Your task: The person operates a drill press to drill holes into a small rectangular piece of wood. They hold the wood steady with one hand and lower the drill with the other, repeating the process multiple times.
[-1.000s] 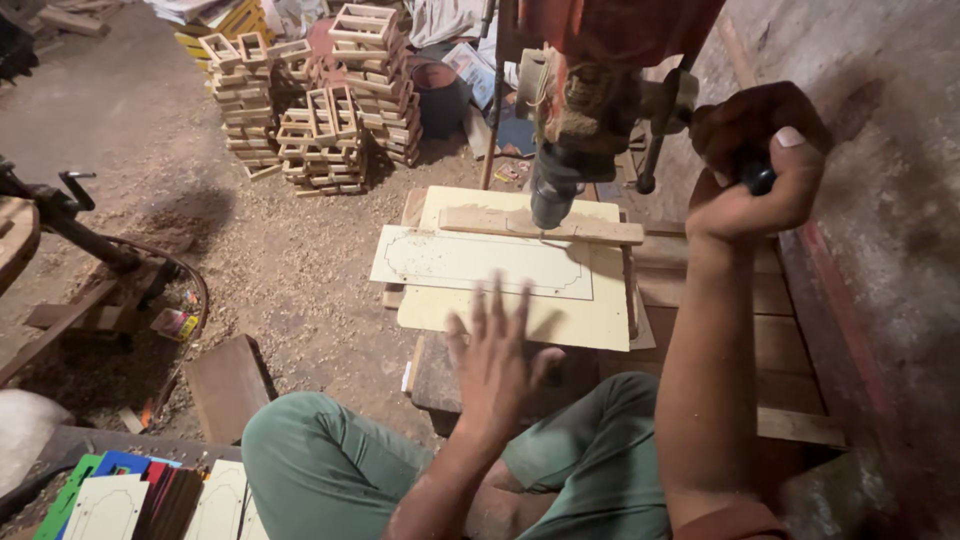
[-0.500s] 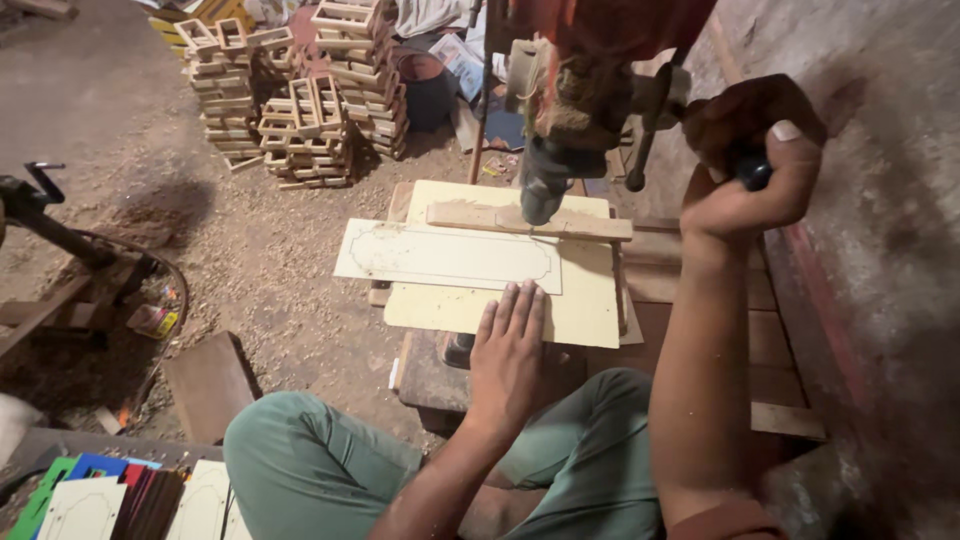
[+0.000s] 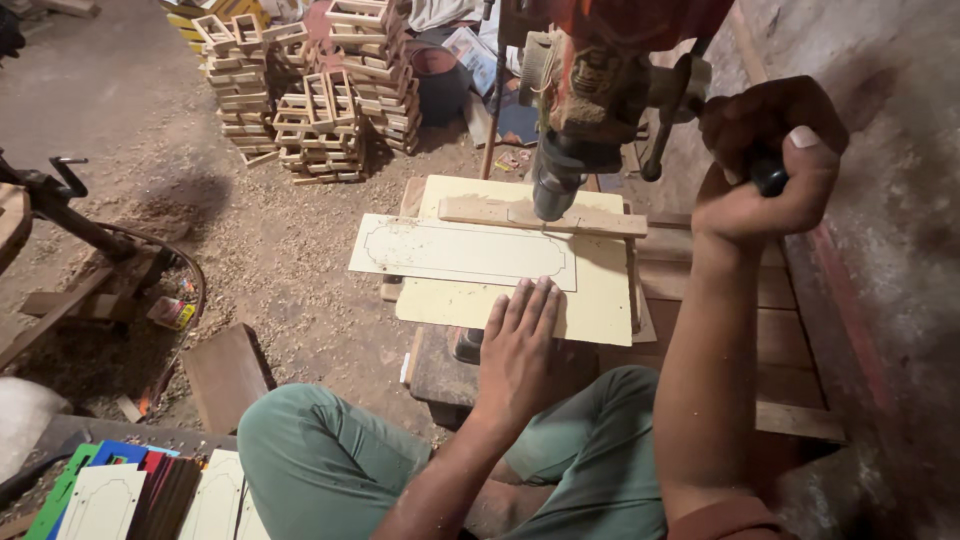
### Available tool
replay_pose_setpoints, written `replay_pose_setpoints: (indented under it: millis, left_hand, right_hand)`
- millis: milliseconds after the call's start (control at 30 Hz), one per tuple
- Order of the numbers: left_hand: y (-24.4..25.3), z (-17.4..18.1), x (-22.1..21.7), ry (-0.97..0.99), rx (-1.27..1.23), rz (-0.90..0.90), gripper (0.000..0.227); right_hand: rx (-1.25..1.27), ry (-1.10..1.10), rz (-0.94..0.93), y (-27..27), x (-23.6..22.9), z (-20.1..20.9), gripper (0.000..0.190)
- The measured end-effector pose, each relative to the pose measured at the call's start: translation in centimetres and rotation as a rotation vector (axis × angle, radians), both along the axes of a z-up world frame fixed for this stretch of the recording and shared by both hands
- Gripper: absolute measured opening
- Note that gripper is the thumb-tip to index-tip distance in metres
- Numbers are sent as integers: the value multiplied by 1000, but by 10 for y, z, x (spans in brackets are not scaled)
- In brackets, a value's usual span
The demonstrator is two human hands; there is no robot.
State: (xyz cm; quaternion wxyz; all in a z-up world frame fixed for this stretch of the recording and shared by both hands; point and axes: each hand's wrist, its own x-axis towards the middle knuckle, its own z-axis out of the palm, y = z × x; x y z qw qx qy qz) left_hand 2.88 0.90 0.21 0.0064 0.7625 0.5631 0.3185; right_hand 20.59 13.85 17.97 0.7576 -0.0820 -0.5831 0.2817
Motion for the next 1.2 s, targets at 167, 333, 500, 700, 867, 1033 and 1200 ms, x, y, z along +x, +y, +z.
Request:
replay_pose_setpoints:
  millis: [167,333,500,700,867,1033,1200]
  left_hand:
    - [0,-7,6,151,76,104,70]
    - [1,-10,5,109,50,87,69]
    - [1,-10,4,25,35,48,70]
    - [1,-10,4,75,51,70,70]
    - [0,-8,6,11,46,49,68]
    - [0,-9,5,43,70,64,67]
    - [1,-10,7,69,83,76,66]
  right_hand:
    - [-20,-3,17,-1,1,0,39]
    - [-27,-54,34,-2,7,0,38]
    - [63,-38,68,1,2,-14,33]
    - [103,-22,55,4,3,-30,34]
    - [118,-4,23,4,-1,-39,31]
    - [166,19,36,2,-8,-46,30]
    - [186,8,40,8,-4,-54,31]
